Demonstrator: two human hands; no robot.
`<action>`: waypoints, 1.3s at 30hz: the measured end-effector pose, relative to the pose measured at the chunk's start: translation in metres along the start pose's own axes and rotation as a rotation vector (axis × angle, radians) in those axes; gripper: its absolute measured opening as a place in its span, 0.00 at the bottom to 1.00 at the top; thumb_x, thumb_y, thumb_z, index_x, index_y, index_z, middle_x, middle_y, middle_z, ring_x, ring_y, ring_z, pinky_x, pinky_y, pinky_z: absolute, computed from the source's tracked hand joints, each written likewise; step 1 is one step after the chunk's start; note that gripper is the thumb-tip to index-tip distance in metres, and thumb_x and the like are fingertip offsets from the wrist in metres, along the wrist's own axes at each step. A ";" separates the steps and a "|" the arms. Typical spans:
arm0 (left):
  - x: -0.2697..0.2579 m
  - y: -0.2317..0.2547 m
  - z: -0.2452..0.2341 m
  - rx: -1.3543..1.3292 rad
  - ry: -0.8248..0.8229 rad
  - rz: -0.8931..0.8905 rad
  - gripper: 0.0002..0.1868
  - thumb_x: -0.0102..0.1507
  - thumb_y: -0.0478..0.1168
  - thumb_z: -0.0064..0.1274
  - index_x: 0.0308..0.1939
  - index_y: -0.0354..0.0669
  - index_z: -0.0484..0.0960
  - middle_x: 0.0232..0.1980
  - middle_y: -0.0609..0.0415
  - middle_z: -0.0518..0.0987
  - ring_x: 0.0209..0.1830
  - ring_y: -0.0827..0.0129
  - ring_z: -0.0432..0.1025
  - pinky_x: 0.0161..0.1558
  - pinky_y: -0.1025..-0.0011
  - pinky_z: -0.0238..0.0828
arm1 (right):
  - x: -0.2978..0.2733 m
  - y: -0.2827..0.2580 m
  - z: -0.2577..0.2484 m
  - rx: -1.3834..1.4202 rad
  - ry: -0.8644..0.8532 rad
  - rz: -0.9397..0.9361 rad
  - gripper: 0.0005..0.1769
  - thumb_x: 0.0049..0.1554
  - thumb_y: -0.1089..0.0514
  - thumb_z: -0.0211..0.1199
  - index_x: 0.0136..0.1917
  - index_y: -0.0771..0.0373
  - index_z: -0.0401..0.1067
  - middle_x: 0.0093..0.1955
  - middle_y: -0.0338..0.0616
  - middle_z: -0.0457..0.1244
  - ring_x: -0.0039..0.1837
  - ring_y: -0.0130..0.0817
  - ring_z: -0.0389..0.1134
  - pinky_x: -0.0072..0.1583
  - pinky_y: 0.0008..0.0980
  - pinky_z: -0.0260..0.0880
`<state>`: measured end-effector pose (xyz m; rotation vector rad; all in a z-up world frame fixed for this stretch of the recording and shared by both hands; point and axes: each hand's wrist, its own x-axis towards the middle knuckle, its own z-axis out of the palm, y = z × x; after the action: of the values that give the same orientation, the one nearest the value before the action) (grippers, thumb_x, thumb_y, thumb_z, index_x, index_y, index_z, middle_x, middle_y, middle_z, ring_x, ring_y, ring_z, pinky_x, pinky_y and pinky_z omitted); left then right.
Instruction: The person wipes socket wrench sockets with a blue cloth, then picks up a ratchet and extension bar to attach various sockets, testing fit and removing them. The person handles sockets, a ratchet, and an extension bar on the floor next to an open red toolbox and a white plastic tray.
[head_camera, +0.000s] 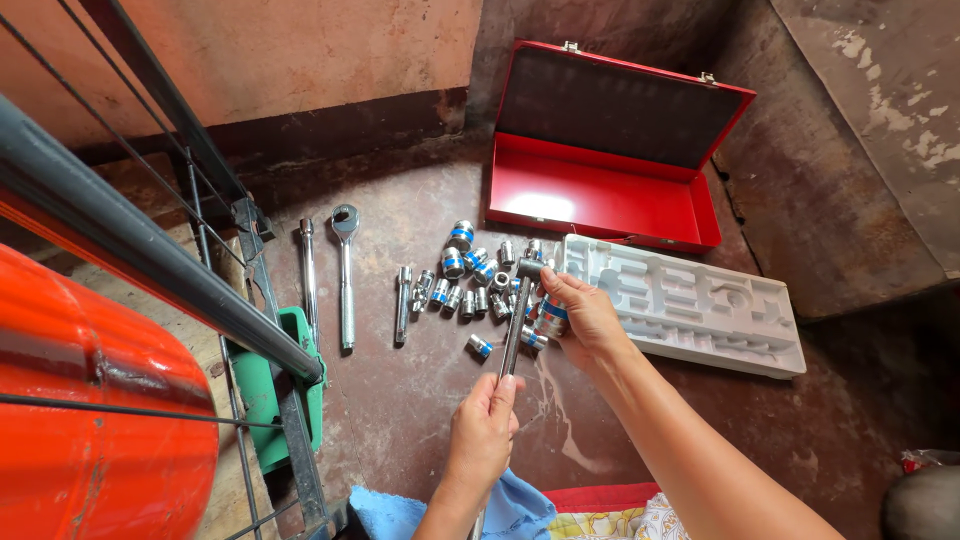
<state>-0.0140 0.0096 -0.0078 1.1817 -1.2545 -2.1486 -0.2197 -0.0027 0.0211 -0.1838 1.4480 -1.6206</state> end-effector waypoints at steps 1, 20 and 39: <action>-0.001 0.004 -0.002 -0.049 -0.018 -0.027 0.16 0.69 0.50 0.46 0.46 0.44 0.81 0.17 0.63 0.64 0.12 0.80 0.54 0.15 0.73 0.48 | 0.000 -0.002 0.002 0.027 0.059 0.041 0.17 0.56 0.47 0.68 0.48 0.62 0.72 0.40 0.41 0.65 0.42 0.37 0.67 0.46 0.40 0.70; -0.003 -0.006 -0.014 0.162 0.123 0.219 0.16 0.69 0.49 0.48 0.52 0.45 0.83 0.19 0.61 0.66 0.18 0.80 0.61 0.21 0.73 0.59 | -0.004 -0.005 -0.006 0.738 0.074 0.159 0.21 0.66 0.58 0.48 0.62 0.80 0.54 0.68 0.73 0.54 0.72 0.65 0.59 0.71 0.58 0.57; 0.044 -0.036 -0.043 0.220 0.347 0.173 0.14 0.68 0.51 0.45 0.48 0.52 0.83 0.18 0.62 0.70 0.16 0.80 0.65 0.19 0.71 0.60 | 0.022 0.040 -0.055 0.293 0.181 0.093 0.20 0.64 0.54 0.57 0.61 0.71 0.60 0.57 0.56 0.62 0.55 0.51 0.72 0.63 0.53 0.70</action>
<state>-0.0012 -0.0230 -0.0699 1.4039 -1.3984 -1.6289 -0.2466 0.0254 -0.0385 0.1993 1.3101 -1.7849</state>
